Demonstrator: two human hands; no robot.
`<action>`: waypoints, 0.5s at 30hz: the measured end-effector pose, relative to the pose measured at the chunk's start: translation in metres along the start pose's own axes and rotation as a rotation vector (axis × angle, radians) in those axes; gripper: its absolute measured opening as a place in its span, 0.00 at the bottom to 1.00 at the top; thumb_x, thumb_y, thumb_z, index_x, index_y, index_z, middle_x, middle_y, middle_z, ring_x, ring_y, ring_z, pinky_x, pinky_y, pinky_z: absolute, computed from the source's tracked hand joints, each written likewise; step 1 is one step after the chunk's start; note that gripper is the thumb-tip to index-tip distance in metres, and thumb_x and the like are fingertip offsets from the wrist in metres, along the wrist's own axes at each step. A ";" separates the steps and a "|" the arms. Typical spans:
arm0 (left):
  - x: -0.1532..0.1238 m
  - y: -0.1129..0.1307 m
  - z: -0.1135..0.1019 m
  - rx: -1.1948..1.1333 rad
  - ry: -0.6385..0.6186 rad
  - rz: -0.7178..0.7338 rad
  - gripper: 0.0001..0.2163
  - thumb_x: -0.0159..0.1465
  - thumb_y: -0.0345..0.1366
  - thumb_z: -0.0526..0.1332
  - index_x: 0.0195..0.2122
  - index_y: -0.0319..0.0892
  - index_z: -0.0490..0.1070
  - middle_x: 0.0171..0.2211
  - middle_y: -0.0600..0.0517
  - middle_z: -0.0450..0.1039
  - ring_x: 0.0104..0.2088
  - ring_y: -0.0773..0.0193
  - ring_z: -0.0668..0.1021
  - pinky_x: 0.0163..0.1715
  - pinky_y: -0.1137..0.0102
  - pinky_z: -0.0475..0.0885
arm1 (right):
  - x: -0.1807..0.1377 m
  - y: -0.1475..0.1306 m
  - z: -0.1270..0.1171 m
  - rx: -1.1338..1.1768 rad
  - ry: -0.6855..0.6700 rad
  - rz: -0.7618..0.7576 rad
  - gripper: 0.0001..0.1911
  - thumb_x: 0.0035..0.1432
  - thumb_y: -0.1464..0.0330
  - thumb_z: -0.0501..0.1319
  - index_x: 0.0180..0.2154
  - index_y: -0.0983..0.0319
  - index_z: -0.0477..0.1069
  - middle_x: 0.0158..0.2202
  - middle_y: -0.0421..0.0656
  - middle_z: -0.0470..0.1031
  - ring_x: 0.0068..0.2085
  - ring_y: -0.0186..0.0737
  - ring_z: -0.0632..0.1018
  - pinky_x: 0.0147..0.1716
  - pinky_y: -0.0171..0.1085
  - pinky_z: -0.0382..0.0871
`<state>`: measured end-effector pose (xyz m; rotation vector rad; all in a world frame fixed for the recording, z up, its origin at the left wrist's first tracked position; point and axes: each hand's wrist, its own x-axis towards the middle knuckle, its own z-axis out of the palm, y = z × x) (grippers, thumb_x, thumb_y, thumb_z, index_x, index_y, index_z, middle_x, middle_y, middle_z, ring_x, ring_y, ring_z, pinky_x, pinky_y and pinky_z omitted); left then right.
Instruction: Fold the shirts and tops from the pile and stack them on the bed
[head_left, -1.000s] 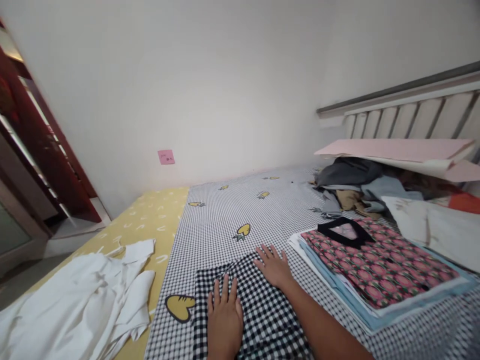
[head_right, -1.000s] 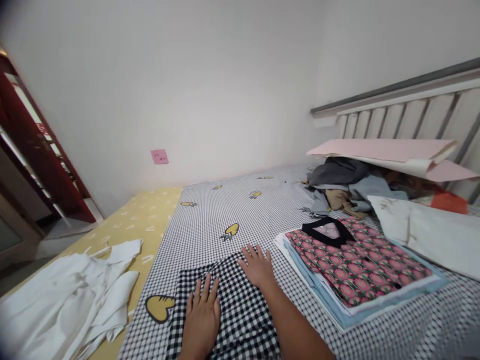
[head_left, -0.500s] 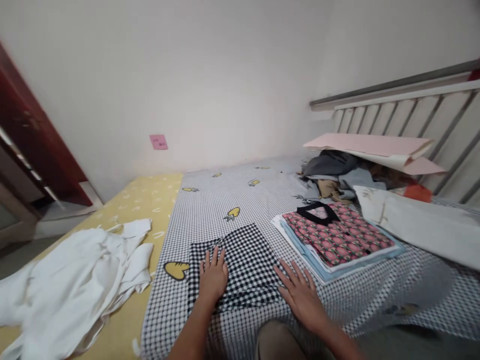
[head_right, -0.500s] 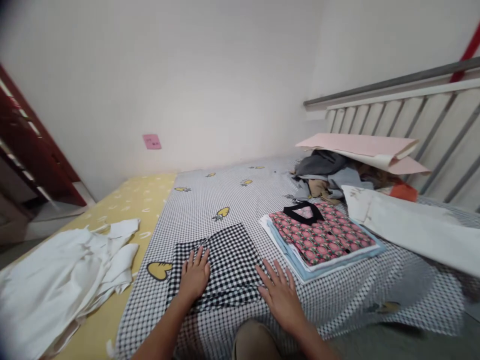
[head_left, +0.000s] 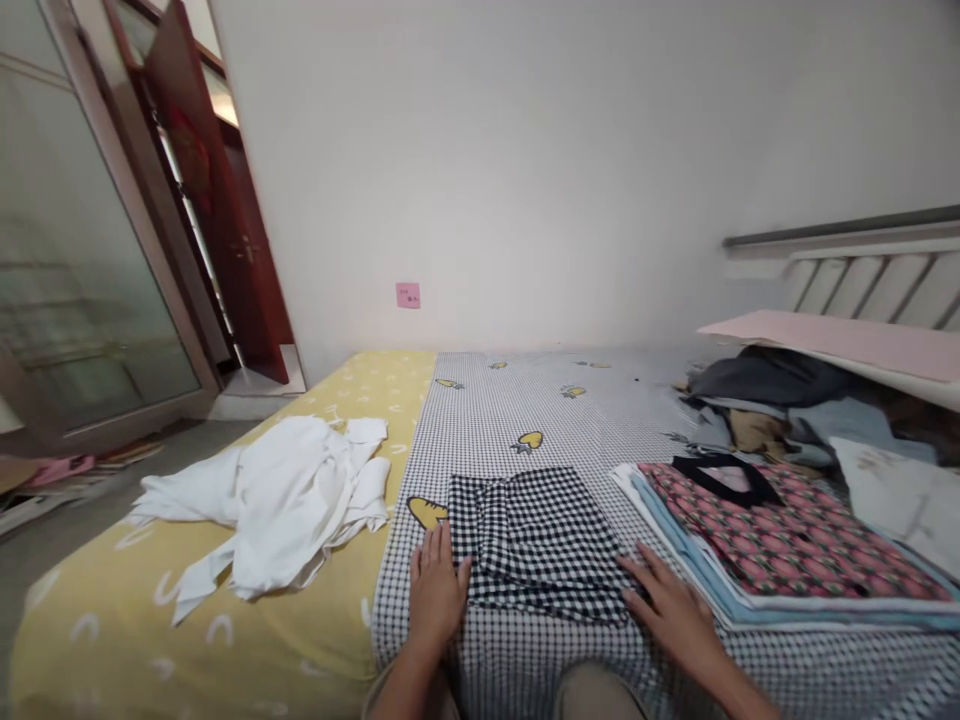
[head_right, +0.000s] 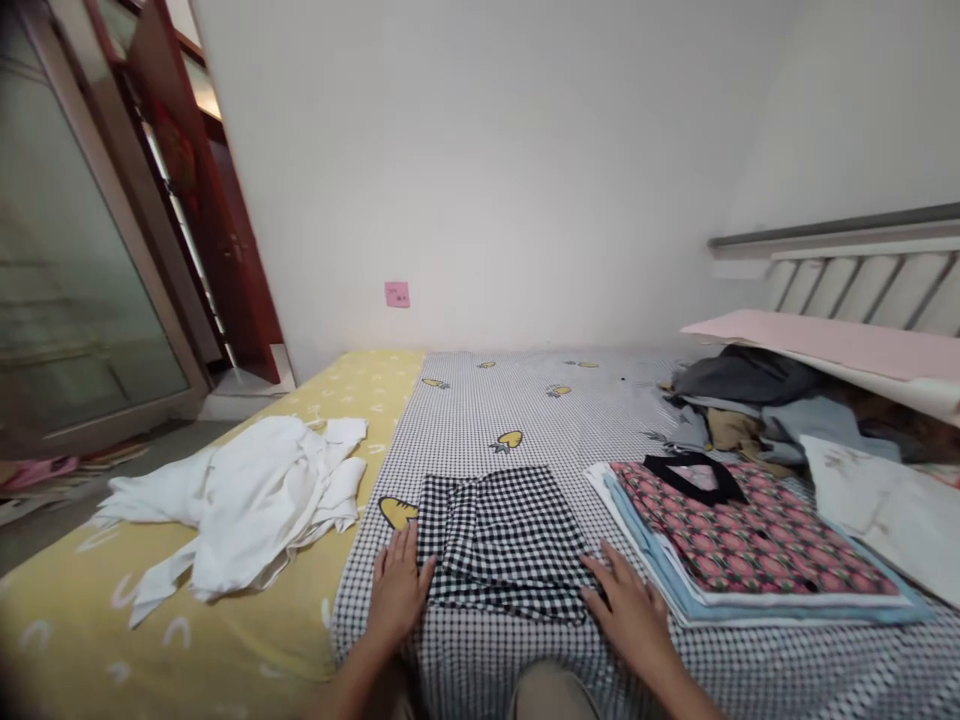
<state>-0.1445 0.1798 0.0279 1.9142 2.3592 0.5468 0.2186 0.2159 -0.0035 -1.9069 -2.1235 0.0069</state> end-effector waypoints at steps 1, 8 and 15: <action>-0.001 -0.004 0.002 -0.018 0.008 -0.021 0.28 0.70 0.40 0.46 0.69 0.36 0.53 0.71 0.43 0.52 0.71 0.54 0.55 0.69 0.53 0.50 | 0.002 -0.008 -0.007 0.003 0.046 -0.002 0.26 0.63 0.56 0.49 0.59 0.50 0.71 0.68 0.46 0.63 0.66 0.55 0.66 0.60 0.62 0.60; -0.001 -0.002 0.004 -0.049 0.000 -0.117 0.26 0.70 0.41 0.45 0.66 0.36 0.59 0.69 0.42 0.57 0.70 0.52 0.57 0.69 0.52 0.49 | 0.006 -0.129 -0.022 0.122 -0.043 -0.317 0.40 0.56 0.54 0.59 0.69 0.50 0.53 0.72 0.45 0.51 0.69 0.53 0.58 0.65 0.55 0.53; 0.002 -0.002 0.002 -0.074 -0.020 -0.150 0.23 0.71 0.42 0.45 0.61 0.39 0.66 0.69 0.43 0.59 0.70 0.52 0.57 0.68 0.52 0.53 | 0.020 -0.185 0.003 0.215 -0.126 -0.136 0.32 0.57 0.58 0.58 0.64 0.50 0.64 0.68 0.45 0.63 0.67 0.54 0.63 0.63 0.54 0.55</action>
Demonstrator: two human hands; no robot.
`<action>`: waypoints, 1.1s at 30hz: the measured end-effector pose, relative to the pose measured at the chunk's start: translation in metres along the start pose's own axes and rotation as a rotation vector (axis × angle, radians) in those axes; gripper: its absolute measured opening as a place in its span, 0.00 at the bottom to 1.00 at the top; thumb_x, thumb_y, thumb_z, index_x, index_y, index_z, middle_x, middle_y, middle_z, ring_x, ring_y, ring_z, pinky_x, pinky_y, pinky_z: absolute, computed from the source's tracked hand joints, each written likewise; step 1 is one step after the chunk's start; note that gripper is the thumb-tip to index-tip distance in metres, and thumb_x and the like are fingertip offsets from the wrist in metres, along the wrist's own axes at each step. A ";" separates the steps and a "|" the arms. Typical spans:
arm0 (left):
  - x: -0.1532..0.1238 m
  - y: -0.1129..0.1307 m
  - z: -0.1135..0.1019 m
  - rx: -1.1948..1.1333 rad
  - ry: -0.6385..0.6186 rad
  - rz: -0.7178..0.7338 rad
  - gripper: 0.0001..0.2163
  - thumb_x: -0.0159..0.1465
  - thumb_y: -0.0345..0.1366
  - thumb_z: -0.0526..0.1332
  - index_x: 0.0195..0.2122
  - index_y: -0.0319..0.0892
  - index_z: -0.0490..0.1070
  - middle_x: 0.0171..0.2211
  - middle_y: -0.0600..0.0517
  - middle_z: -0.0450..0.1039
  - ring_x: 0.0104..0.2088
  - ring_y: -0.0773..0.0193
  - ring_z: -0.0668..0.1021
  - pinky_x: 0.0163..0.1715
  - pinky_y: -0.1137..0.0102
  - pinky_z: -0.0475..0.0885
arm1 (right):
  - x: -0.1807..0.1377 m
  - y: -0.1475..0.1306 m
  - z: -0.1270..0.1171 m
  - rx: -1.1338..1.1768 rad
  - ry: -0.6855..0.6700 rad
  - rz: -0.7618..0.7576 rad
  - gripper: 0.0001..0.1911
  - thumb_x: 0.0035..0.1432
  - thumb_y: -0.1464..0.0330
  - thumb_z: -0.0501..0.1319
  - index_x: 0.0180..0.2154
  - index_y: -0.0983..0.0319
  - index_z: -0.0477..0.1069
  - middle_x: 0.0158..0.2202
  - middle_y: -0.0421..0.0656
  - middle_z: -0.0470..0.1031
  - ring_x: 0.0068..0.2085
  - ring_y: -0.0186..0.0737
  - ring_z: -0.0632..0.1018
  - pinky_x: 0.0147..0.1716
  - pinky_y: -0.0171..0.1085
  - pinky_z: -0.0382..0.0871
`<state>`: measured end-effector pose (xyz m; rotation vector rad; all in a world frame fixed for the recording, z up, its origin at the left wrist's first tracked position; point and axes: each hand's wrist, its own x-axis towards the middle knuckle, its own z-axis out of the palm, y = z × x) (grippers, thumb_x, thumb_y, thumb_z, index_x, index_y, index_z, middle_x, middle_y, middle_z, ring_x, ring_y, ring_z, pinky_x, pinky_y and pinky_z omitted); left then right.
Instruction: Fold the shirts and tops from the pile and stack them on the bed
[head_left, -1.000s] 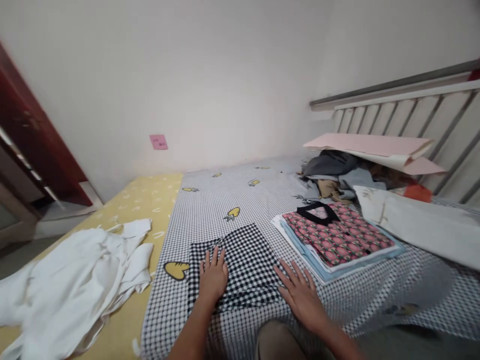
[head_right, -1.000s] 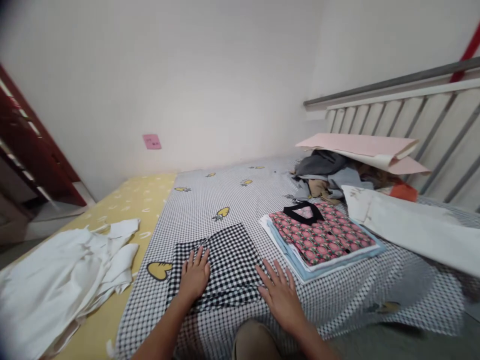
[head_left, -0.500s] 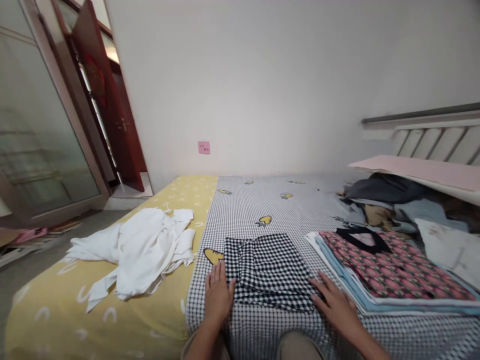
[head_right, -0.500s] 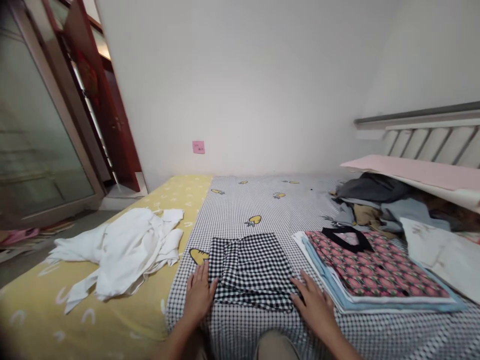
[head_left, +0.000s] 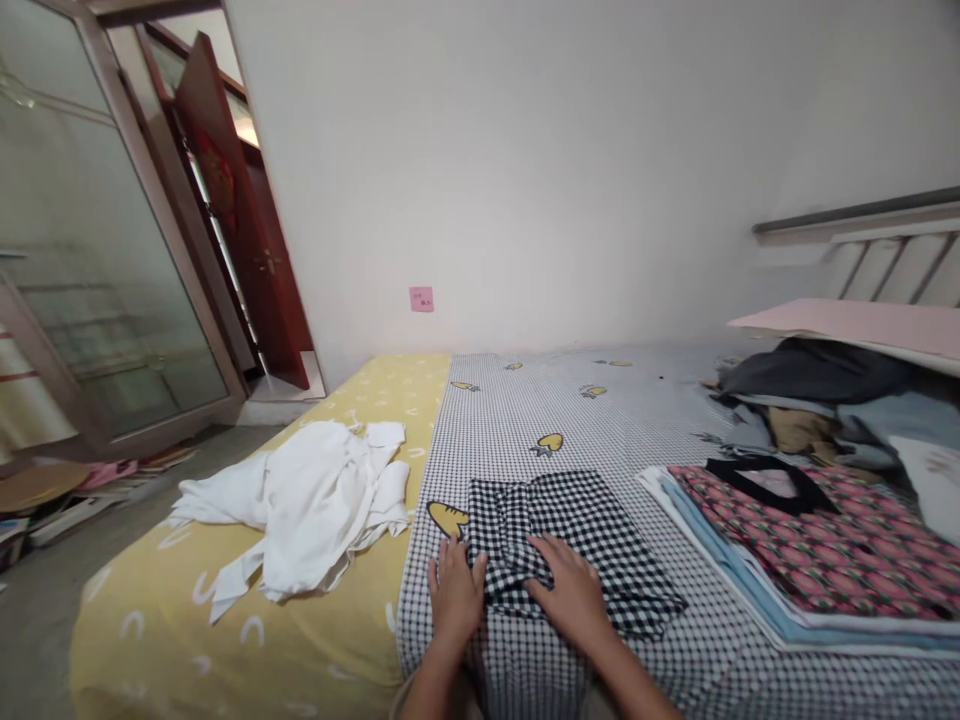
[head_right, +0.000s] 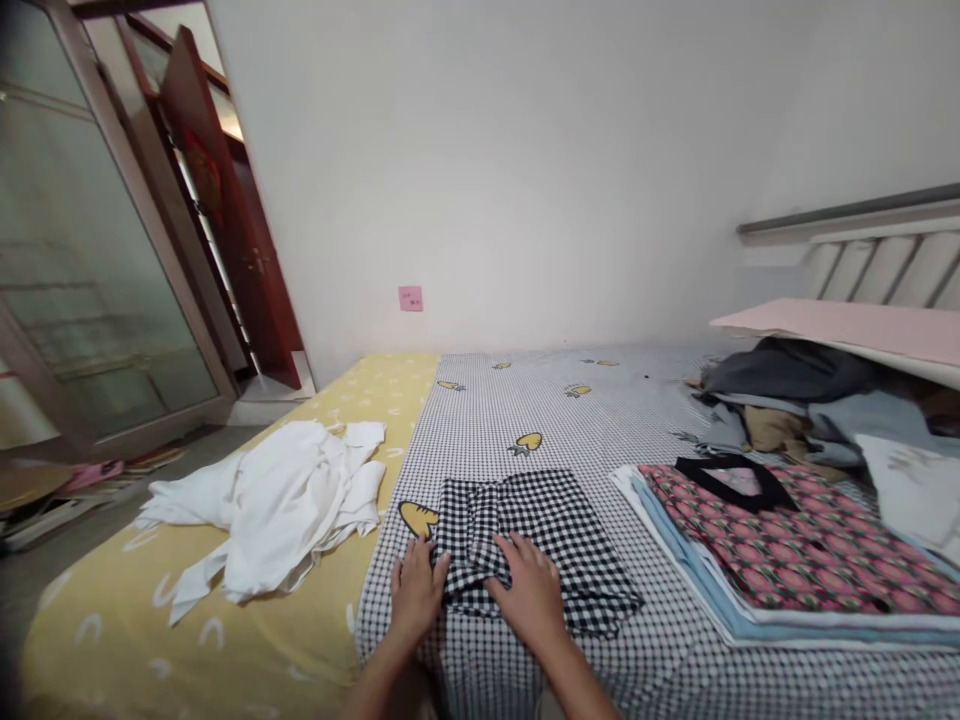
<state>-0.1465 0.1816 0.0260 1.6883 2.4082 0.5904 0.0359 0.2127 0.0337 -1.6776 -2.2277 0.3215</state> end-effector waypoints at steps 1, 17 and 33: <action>-0.001 0.000 0.000 -0.004 -0.002 0.003 0.23 0.71 0.42 0.46 0.61 0.38 0.66 0.69 0.43 0.59 0.70 0.51 0.57 0.68 0.51 0.53 | 0.002 0.003 0.000 0.031 0.017 0.009 0.30 0.58 0.59 0.57 0.63 0.50 0.66 0.67 0.44 0.64 0.67 0.52 0.64 0.63 0.54 0.57; -0.001 0.001 -0.005 -0.014 -0.058 -0.027 0.26 0.59 0.24 0.51 0.59 0.41 0.67 0.70 0.47 0.57 0.71 0.59 0.55 0.70 0.57 0.48 | 0.007 0.000 0.003 0.636 0.118 0.225 0.26 0.48 0.68 0.61 0.51 0.55 0.76 0.62 0.46 0.70 0.67 0.56 0.62 0.67 0.58 0.42; -0.007 -0.006 0.007 0.208 0.022 0.079 0.26 0.66 0.26 0.45 0.64 0.41 0.64 0.70 0.49 0.54 0.70 0.57 0.56 0.69 0.55 0.51 | 0.014 0.088 -0.045 1.237 0.387 0.411 0.38 0.62 0.44 0.40 0.58 0.59 0.69 0.53 0.52 0.78 0.55 0.52 0.77 0.54 0.58 0.69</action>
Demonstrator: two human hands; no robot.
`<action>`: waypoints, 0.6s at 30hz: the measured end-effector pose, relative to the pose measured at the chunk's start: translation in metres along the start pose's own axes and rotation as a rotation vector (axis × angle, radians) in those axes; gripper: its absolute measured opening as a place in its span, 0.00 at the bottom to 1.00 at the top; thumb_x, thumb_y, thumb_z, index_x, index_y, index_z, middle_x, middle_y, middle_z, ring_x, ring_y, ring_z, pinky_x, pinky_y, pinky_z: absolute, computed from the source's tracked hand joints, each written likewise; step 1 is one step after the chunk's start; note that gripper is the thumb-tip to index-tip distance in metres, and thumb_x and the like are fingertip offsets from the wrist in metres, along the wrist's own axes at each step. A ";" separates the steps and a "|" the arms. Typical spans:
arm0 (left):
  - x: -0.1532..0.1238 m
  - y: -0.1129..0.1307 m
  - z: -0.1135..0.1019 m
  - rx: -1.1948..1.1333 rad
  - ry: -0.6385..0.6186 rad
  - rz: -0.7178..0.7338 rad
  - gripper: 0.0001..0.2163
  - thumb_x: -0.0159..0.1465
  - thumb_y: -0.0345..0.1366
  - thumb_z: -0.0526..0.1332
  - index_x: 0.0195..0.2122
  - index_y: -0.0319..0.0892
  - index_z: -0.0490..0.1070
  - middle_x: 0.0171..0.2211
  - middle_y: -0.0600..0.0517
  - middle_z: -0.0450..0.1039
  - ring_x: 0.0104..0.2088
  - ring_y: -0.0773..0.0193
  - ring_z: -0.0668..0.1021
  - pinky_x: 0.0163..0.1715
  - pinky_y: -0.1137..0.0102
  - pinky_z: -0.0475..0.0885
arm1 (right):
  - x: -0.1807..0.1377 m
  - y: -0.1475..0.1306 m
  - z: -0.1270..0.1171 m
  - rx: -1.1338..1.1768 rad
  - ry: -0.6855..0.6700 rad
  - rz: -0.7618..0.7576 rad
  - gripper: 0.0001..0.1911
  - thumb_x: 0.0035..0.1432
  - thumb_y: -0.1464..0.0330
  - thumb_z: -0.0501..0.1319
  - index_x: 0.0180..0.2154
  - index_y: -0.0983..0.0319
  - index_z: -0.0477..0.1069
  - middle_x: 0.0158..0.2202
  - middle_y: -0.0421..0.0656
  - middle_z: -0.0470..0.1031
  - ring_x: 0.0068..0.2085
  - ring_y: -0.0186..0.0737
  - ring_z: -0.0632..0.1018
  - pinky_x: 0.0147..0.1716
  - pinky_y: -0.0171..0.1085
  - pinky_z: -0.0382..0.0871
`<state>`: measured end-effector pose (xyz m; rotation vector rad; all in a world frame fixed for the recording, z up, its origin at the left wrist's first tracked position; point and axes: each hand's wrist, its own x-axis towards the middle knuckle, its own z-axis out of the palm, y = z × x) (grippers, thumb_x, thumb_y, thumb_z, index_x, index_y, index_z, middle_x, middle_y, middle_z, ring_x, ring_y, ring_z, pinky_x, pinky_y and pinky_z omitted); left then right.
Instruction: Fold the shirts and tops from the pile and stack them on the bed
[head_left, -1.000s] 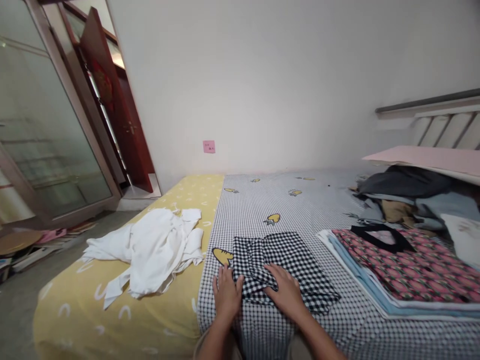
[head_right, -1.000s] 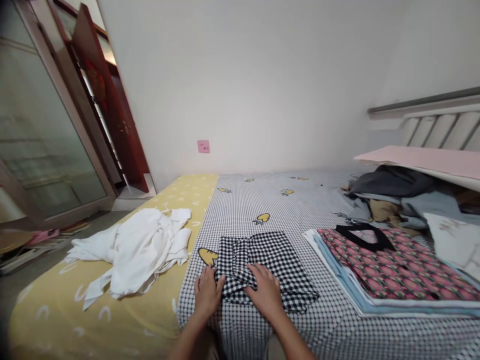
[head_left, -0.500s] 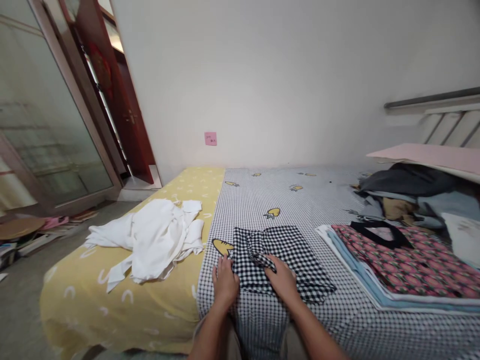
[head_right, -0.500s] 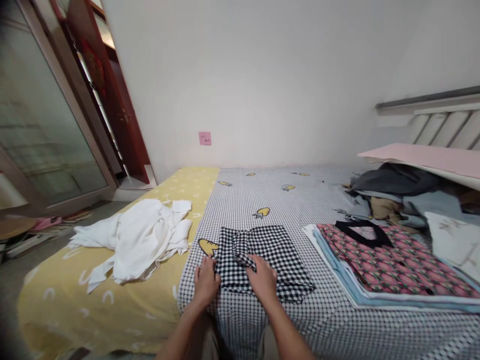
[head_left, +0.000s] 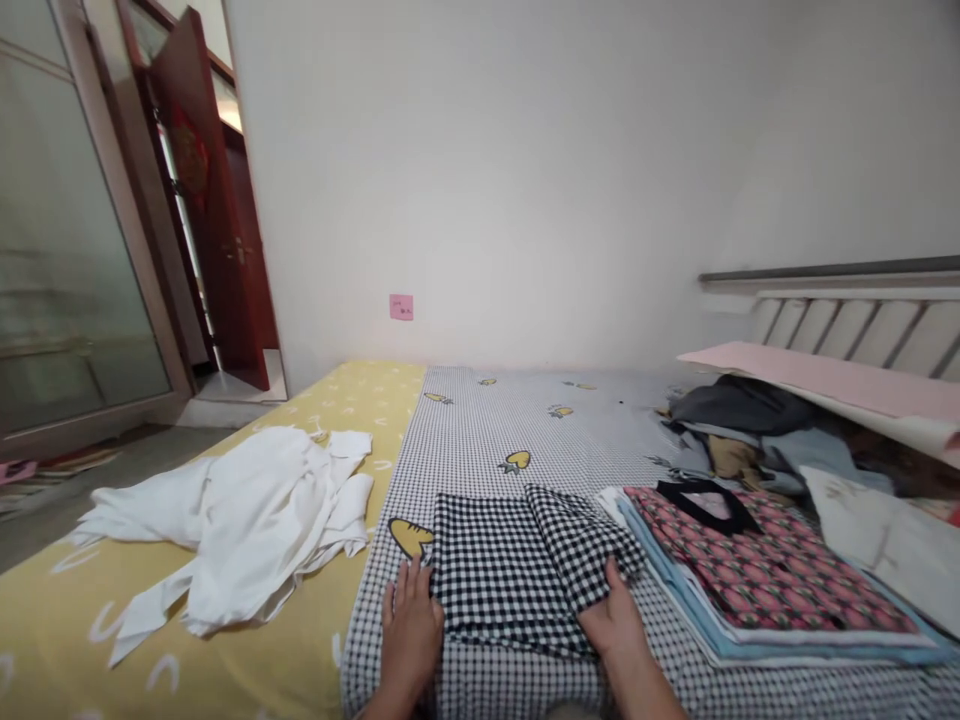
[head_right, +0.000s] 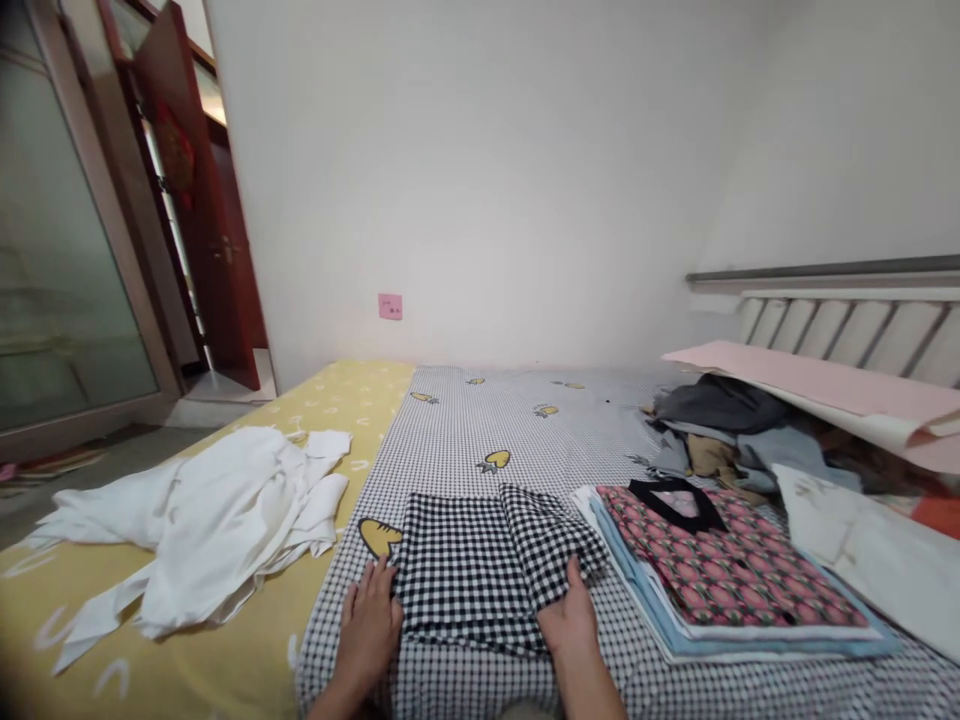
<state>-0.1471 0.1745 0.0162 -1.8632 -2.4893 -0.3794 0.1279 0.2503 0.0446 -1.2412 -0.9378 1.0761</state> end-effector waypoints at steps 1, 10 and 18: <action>0.000 0.000 -0.001 0.017 -0.007 0.005 0.26 0.66 0.26 0.45 0.64 0.41 0.64 0.70 0.49 0.54 0.70 0.57 0.56 0.69 0.55 0.51 | -0.001 -0.003 0.006 -0.011 0.018 -0.016 0.39 0.62 0.43 0.39 0.60 0.60 0.67 0.54 0.52 0.77 0.57 0.51 0.76 0.56 0.56 0.69; -0.001 0.003 -0.010 0.089 -0.036 0.025 0.27 0.67 0.26 0.42 0.65 0.40 0.62 0.70 0.49 0.52 0.71 0.55 0.56 0.69 0.53 0.53 | -0.053 -0.012 0.088 -0.934 -0.397 -0.291 0.32 0.56 0.65 0.59 0.63 0.51 0.66 0.64 0.45 0.69 0.65 0.57 0.66 0.65 0.64 0.48; 0.002 0.000 -0.005 0.131 -0.004 0.043 0.26 0.67 0.28 0.43 0.65 0.39 0.63 0.70 0.48 0.54 0.70 0.55 0.58 0.68 0.54 0.54 | -0.060 -0.026 0.065 -1.309 -0.543 -0.366 0.35 0.58 0.63 0.59 0.66 0.44 0.58 0.72 0.40 0.53 0.71 0.53 0.52 0.66 0.63 0.39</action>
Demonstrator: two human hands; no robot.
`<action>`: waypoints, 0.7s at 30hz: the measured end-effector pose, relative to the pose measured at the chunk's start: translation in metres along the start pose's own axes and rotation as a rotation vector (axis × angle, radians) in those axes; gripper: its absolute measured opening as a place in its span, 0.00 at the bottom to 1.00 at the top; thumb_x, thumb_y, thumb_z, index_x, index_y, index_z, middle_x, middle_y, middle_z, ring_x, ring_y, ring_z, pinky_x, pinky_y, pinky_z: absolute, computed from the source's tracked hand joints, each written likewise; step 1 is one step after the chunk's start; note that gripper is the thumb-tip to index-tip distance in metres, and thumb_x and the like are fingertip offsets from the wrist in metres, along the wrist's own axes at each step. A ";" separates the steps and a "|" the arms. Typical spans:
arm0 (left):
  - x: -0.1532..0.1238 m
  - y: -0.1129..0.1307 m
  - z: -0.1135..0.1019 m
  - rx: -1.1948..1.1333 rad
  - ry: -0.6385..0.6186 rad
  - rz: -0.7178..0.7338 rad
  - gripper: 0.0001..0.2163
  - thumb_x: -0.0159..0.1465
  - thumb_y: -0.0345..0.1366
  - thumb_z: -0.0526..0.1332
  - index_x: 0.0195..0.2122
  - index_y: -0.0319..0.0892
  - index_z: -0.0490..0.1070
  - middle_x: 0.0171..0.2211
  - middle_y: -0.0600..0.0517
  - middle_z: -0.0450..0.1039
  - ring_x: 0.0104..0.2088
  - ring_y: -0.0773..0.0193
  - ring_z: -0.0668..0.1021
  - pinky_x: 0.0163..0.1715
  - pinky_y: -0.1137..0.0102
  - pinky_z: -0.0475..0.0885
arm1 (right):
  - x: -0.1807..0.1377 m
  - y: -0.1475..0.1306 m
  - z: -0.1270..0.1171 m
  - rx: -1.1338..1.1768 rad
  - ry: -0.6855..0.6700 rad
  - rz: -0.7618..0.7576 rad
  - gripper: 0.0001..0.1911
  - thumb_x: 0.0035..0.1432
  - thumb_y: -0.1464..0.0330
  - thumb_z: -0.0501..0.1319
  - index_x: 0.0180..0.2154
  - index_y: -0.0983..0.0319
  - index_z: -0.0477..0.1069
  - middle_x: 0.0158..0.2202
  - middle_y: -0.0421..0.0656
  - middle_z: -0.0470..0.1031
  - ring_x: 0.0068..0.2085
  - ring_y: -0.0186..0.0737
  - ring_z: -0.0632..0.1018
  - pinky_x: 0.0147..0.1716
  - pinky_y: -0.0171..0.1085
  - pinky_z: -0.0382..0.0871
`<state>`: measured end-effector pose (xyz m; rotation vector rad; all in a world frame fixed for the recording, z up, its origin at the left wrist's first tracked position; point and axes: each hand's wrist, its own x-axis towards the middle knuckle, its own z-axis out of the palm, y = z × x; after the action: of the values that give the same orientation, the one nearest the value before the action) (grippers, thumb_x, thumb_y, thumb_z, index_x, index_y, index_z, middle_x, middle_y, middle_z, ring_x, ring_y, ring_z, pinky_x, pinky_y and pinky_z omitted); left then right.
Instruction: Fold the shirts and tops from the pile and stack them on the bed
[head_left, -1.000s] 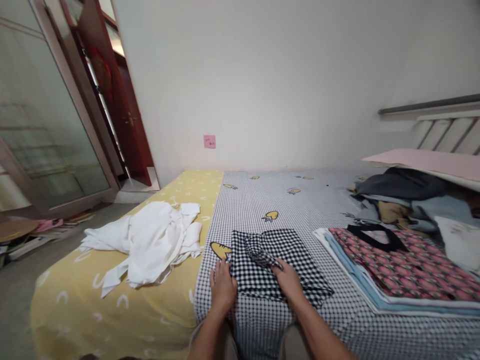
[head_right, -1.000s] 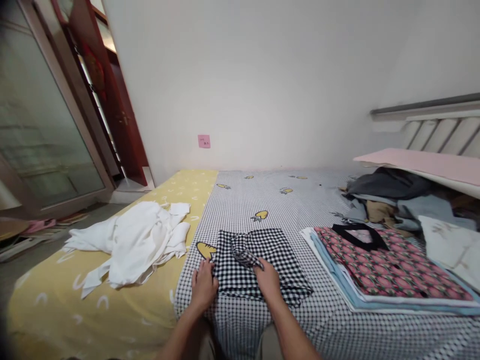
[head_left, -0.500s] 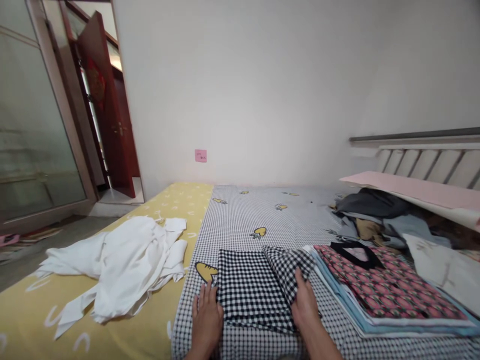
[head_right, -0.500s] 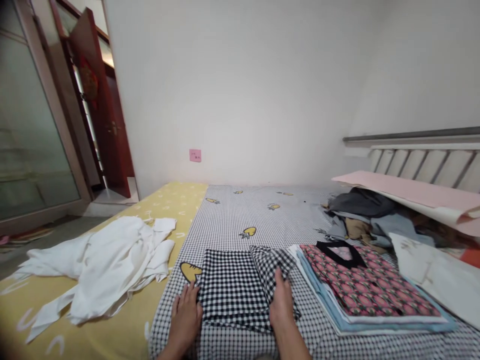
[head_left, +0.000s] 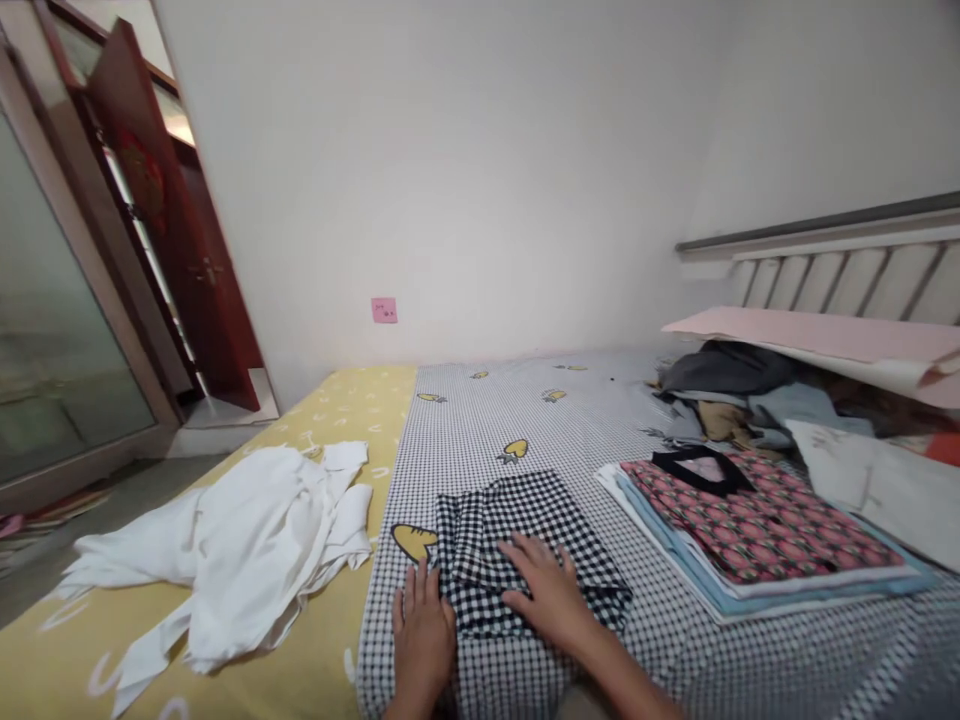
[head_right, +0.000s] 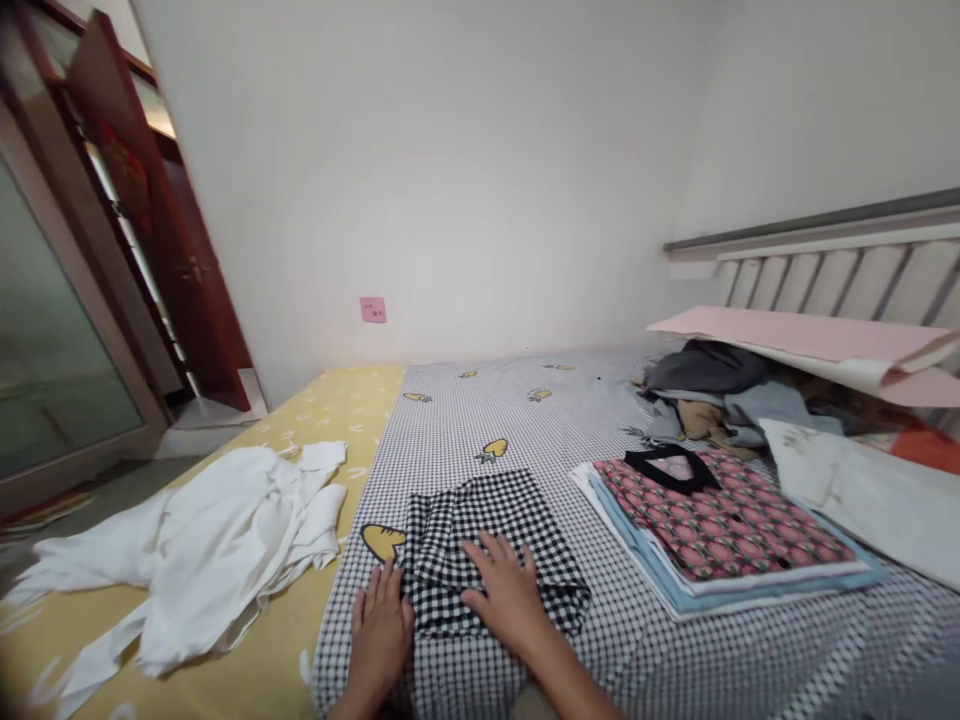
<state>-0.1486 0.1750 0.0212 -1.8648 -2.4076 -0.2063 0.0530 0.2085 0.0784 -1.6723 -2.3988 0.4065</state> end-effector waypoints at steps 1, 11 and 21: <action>0.000 0.000 -0.001 0.006 0.000 0.000 0.25 0.67 0.28 0.43 0.65 0.39 0.63 0.70 0.47 0.55 0.70 0.55 0.58 0.68 0.54 0.54 | -0.002 0.014 -0.007 -0.053 0.042 0.005 0.38 0.56 0.67 0.60 0.66 0.44 0.57 0.72 0.40 0.52 0.71 0.53 0.52 0.66 0.64 0.37; 0.002 0.001 0.000 0.117 0.085 0.040 0.25 0.69 0.31 0.40 0.64 0.37 0.64 0.69 0.46 0.56 0.69 0.53 0.60 0.67 0.52 0.54 | -0.043 0.149 -0.004 0.159 0.333 0.142 0.27 0.60 0.73 0.48 0.56 0.53 0.74 0.60 0.42 0.73 0.61 0.41 0.71 0.62 0.48 0.58; 0.016 -0.022 -0.028 -0.259 0.032 -0.046 0.19 0.65 0.29 0.50 0.54 0.38 0.72 0.61 0.45 0.72 0.61 0.58 0.72 0.61 0.62 0.66 | -0.071 0.180 0.002 0.285 0.177 0.123 0.35 0.44 0.69 0.63 0.57 0.45 0.72 0.67 0.41 0.63 0.68 0.58 0.61 0.64 0.63 0.49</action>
<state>-0.1746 0.1806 0.0502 -1.8871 -2.5056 -0.5730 0.2361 0.2007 0.0174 -1.6542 -2.0128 0.5646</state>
